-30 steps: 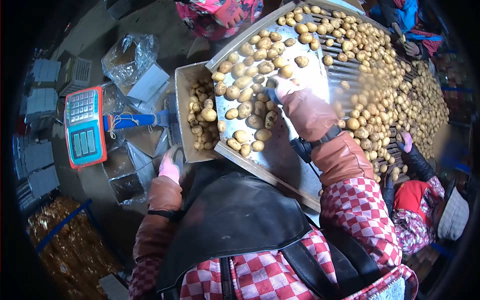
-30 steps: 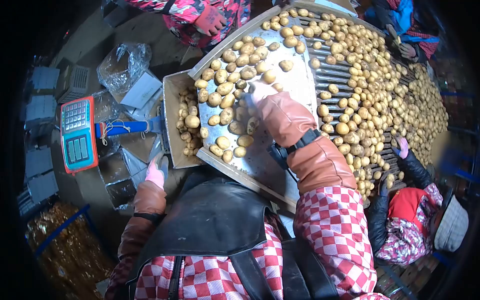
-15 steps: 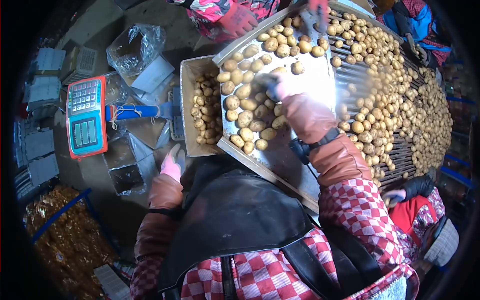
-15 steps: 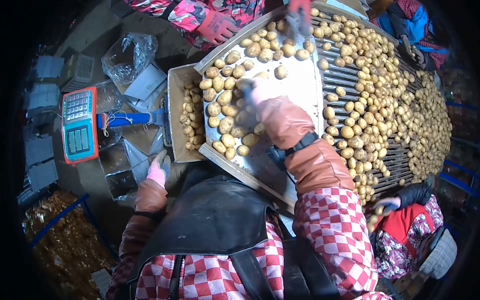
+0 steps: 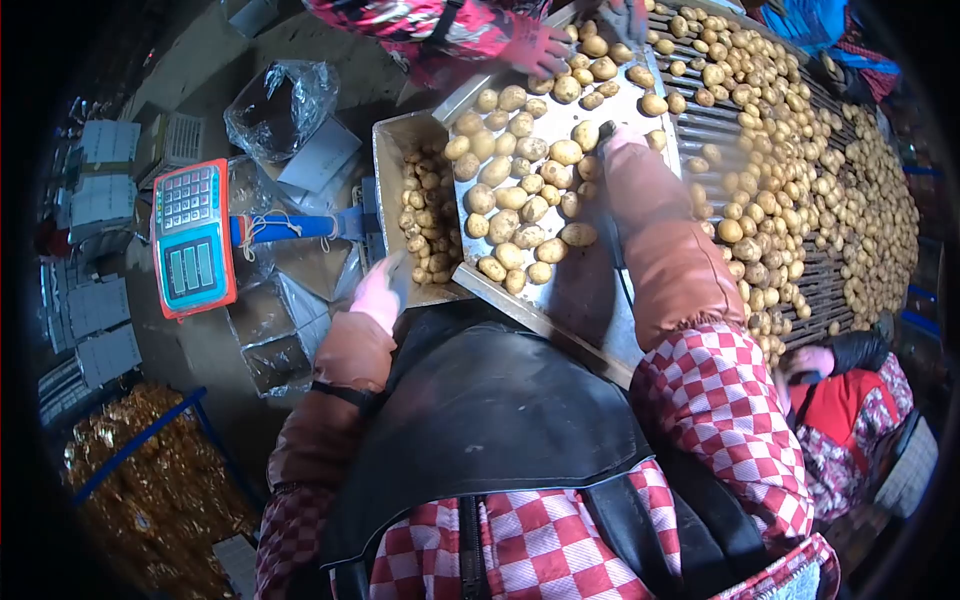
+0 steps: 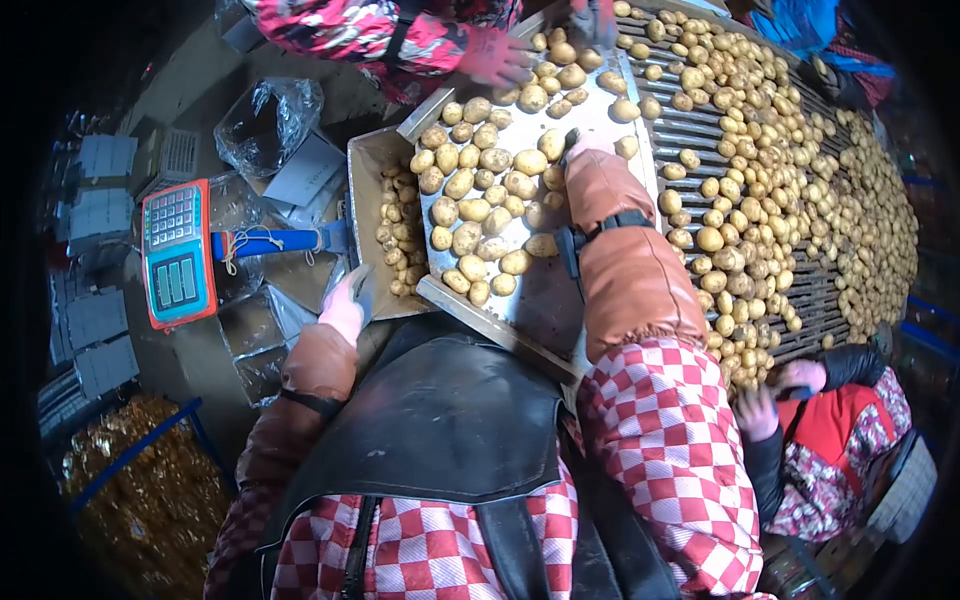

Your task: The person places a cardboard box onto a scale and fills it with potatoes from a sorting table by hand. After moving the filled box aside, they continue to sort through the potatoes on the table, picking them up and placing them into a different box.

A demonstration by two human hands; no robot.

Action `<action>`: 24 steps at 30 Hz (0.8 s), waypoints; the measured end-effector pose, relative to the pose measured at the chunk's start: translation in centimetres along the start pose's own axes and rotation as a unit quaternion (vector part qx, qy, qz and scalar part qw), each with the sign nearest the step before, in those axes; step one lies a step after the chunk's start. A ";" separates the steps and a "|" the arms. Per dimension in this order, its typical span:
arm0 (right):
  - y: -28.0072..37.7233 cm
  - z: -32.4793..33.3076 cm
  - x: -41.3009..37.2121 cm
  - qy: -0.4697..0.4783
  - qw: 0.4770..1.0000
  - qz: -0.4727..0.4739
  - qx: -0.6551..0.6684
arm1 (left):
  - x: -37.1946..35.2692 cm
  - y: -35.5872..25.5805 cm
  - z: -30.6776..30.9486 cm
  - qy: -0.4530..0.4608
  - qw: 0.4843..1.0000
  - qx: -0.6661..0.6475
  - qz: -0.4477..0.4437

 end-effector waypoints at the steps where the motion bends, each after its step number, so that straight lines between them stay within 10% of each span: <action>1: 0.4 1.0 -3.0 0.021 0.999 0.037 -0.002 | 0.5 -1.8 0.1 0.004 1.000 0.002 -0.021; 6: 0.2 5.7 -14.5 -0.077 0.967 0.161 0.182 | 5.1 -11.2 -0.5 0.003 0.983 -0.036 -0.182; 7: -6.9 -3.5 -9.3 0.095 0.944 0.016 0.316 | 7.2 -13.5 -0.9 -0.010 0.970 -0.014 -0.243; 10: -5.8 -2.9 -15.6 0.003 0.864 0.053 0.501 | 13.4 -18.3 -2.6 -0.017 0.968 0.070 -0.242; 12: -5.8 -3.6 -18.6 0.061 0.436 -0.065 0.896 | 15.7 -20.5 -4.5 -0.066 0.952 0.184 -0.234; 17: -6.9 -4.5 -22.5 0.041 0.337 -0.076 0.937 | 10.3 -20.1 -11.7 0.027 0.869 0.380 -0.317; 19: -6.7 -4.7 -23.6 0.081 0.197 -0.037 0.976 | 5.8 -19.5 -10.8 0.087 0.875 0.331 -0.342; 24: -8.0 -5.4 -25.5 0.050 0.296 -0.092 0.949 | 4.1 -20.6 -10.9 0.038 0.885 0.243 -0.394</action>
Point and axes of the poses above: each hand's wrist, its own x-axis towards the middle knuckle, its own z-axis out of the back of the hand, y = z × x, the point moved 5 cm from there along x, towards the middle knuckle
